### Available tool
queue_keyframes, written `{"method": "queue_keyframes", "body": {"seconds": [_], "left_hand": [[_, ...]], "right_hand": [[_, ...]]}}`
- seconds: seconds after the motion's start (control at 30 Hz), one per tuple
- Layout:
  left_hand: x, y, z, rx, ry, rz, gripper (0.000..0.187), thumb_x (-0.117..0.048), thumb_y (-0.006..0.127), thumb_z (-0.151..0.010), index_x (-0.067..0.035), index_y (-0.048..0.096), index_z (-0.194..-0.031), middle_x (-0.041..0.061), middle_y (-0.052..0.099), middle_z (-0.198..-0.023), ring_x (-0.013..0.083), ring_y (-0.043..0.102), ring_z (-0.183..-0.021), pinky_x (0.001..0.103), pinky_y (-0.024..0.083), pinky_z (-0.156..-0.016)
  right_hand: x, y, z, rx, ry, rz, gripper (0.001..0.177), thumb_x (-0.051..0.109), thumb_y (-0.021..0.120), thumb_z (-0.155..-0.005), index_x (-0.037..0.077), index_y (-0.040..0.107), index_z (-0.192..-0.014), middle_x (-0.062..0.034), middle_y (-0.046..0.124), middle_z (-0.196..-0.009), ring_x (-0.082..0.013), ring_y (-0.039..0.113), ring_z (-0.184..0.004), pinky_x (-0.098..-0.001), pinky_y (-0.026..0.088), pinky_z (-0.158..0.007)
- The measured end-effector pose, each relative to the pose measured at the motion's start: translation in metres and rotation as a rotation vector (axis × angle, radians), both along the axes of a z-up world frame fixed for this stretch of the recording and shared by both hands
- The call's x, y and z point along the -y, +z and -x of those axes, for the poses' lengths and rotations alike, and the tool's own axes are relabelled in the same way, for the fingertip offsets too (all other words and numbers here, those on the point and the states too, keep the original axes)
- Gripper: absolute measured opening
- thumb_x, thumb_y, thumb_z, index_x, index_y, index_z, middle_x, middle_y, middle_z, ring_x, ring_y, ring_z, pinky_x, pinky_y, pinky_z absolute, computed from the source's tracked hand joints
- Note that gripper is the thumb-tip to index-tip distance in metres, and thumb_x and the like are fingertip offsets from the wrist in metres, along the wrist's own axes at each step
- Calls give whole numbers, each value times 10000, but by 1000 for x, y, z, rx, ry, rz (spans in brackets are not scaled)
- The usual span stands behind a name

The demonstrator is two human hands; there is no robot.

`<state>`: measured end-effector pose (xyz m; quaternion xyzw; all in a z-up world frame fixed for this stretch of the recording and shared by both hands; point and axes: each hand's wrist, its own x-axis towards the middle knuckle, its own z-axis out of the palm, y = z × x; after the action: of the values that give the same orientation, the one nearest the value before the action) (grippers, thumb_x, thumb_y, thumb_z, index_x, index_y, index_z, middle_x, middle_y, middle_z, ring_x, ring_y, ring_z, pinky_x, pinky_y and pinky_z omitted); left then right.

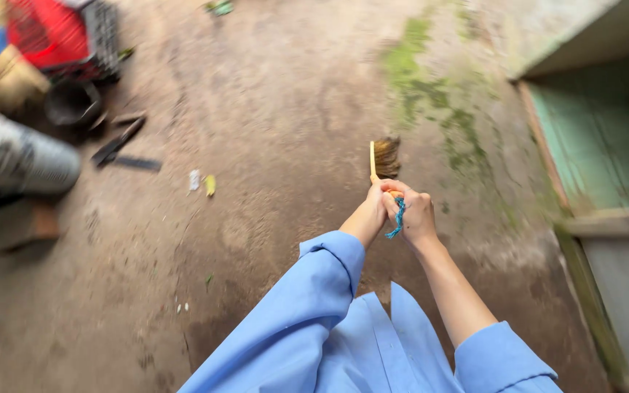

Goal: The person sweeps an outdoor dirt and concrete floor using a small handheld brush.

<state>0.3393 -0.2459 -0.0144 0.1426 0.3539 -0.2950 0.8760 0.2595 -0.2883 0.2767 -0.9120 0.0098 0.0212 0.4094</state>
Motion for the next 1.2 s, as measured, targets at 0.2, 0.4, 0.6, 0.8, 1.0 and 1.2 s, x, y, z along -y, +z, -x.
{"method": "queue_keyframes", "body": {"seconds": [0.2, 0.4, 0.6, 0.8, 1.0, 1.2], "left_hand": [[-131, 10, -23, 15, 267, -60, 259, -352, 567, -928, -108, 573, -841, 73, 639, -768, 240, 622, -689, 379, 523, -608], [-209, 50, 14, 191, 375, -195, 322, -435, 589, -916, -115, 595, -873, 61, 639, -772, 225, 611, -670, 348, 487, -567], [-252, 121, 55, 123, 605, -126, 382, -430, 506, -963, -55, 570, -920, 101, 647, -807, 239, 638, -730, 381, 534, -677], [-275, 225, 152, 143, 1164, -128, 408, -411, 378, -1061, -42, 548, -1033, 92, 639, -943, 190, 650, -861, 368, 553, -783], [-307, 263, 288, 411, 1526, -337, 395, -328, 341, -1111, -5, 568, -1095, 118, 638, -1003, 209, 657, -934, 386, 563, -840], [-318, 230, 481, -8, 1561, -286, 459, -413, 416, -1012, -44, 684, -1065, 112, 690, -1008, 219, 680, -888, 340, 571, -802]], "right_hand": [[-98, 1, -37, 30, 325, -27, 247, 267, 699, -887, 160, 787, -1092, -173, 689, -676, -264, 712, -597, -365, 558, -630], [-154, 9, -36, 48, 558, -120, 245, 255, 685, -898, 138, 775, -1094, -142, 726, -702, -198, 736, -618, -346, 565, -627], [-183, 58, -16, -143, 735, -29, 235, 268, 712, -930, 102, 768, -1086, -185, 712, -662, -238, 713, -602, -353, 553, -636], [-228, 133, 28, 116, 1281, -125, 257, 212, 746, -863, 106, 766, -1097, -146, 773, -877, -213, 767, -769, -337, 573, -734], [-288, 169, 122, 47, 1602, -137, 385, 302, 780, -817, 119, 721, -1151, -145, 775, -913, -260, 778, -806, -394, 576, -736], [-339, 106, 265, -188, 1966, 8, 338, 362, 709, -829, 192, 755, -1117, -162, 766, -888, -307, 767, -791, -412, 592, -740]]}}
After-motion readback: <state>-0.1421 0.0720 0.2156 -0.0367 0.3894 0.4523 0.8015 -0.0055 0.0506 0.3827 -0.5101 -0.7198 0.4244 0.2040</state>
